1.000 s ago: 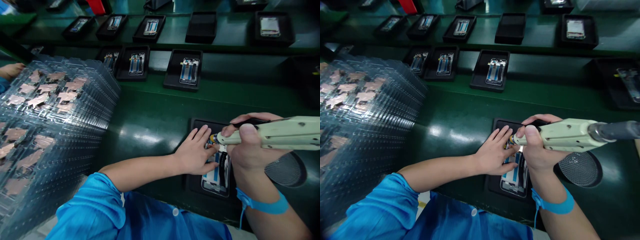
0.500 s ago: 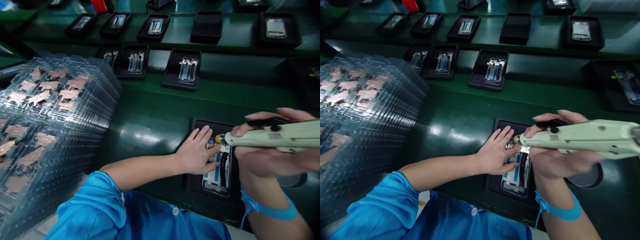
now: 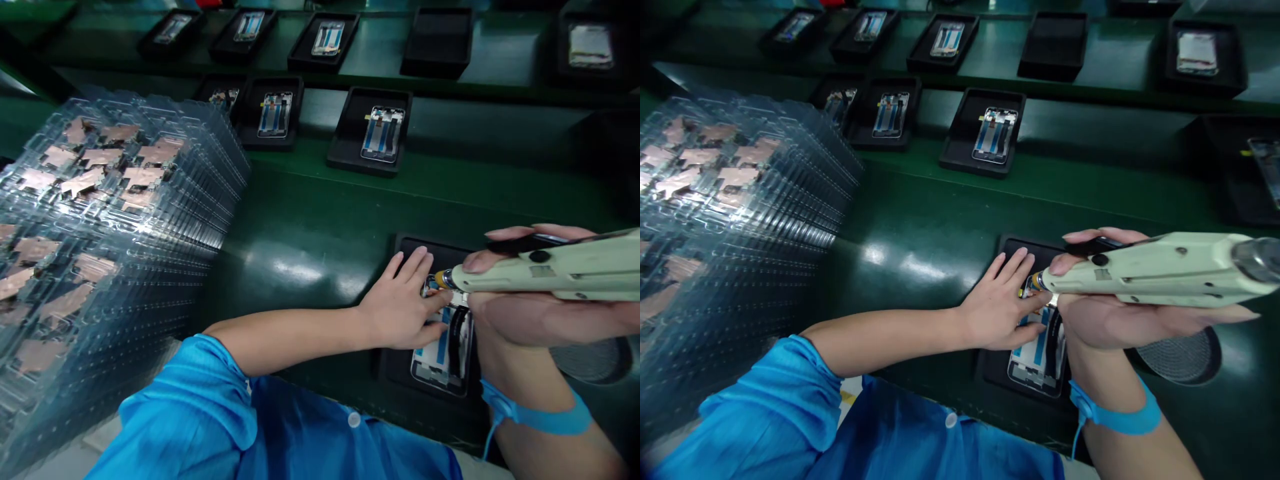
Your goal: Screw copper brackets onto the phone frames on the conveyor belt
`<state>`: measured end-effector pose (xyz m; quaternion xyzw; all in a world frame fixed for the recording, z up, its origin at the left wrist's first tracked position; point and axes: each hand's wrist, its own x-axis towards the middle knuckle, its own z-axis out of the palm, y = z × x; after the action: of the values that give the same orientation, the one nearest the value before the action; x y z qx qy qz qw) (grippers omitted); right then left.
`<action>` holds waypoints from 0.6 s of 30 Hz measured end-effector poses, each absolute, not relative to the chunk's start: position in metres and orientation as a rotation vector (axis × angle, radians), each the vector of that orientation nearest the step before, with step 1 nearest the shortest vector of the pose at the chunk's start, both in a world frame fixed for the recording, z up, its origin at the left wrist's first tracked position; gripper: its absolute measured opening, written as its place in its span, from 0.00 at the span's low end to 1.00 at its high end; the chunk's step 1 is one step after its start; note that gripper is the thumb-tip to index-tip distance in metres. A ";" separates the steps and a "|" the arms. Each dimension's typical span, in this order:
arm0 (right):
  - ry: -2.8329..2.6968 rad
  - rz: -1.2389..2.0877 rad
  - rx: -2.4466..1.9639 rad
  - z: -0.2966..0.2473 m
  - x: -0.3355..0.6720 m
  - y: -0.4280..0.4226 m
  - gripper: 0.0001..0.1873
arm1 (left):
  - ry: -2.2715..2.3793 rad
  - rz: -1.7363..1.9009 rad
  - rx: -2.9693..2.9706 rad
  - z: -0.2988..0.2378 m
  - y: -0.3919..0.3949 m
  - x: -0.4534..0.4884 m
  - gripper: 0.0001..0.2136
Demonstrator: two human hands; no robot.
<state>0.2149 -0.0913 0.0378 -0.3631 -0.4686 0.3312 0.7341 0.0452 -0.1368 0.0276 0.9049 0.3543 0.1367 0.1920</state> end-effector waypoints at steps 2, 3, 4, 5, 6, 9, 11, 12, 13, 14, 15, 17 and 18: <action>-1.010 0.700 -0.791 0.036 0.216 -0.090 0.49 | 0.998 0.381 2.545 0.028 -0.137 0.046 0.26; -1.012 0.693 -0.794 0.036 0.217 -0.090 0.49 | 1.002 0.378 2.548 0.028 -0.137 0.046 0.26; -1.016 0.691 -0.798 0.036 0.217 -0.090 0.49 | 1.005 0.375 2.551 0.028 -0.137 0.046 0.26; -1.022 0.692 -0.804 0.036 0.216 -0.090 0.49 | 1.006 0.371 2.554 0.029 -0.136 0.045 0.26; -1.026 0.688 -0.807 0.037 0.216 -0.089 0.49 | 1.005 0.369 2.557 0.029 -0.136 0.045 0.26; -1.039 0.694 -0.805 0.038 0.214 -0.087 0.47 | 1.001 0.368 2.558 0.031 -0.136 0.045 0.26; -1.038 0.689 -0.796 0.038 0.212 -0.086 0.47 | 1.004 0.369 2.558 0.031 -0.136 0.045 0.26; -1.033 0.677 -0.792 0.037 0.212 -0.086 0.47 | 1.006 0.368 2.559 0.032 -0.136 0.045 0.26; -1.030 0.664 -0.792 0.037 0.211 -0.086 0.47 | 1.007 0.367 2.560 0.032 -0.136 0.045 0.26; -1.030 0.650 -0.793 0.037 0.211 -0.086 0.48 | 1.006 0.366 2.561 0.032 -0.136 0.045 0.26; -1.033 0.641 -0.798 0.037 0.211 -0.086 0.48 | 1.006 0.364 2.561 0.032 -0.136 0.045 0.26; -1.030 0.634 -0.826 0.038 0.210 -0.087 0.48 | 1.005 0.361 2.560 0.032 -0.136 0.045 0.26; -1.022 0.635 -0.841 0.039 0.209 -0.087 0.47 | 1.008 0.361 2.558 0.032 -0.137 0.045 0.26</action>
<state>0.2088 -0.0874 0.0386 -0.3837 -0.4663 0.2900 0.7425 0.0452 -0.1365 0.0315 0.9069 0.3573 0.1280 0.1830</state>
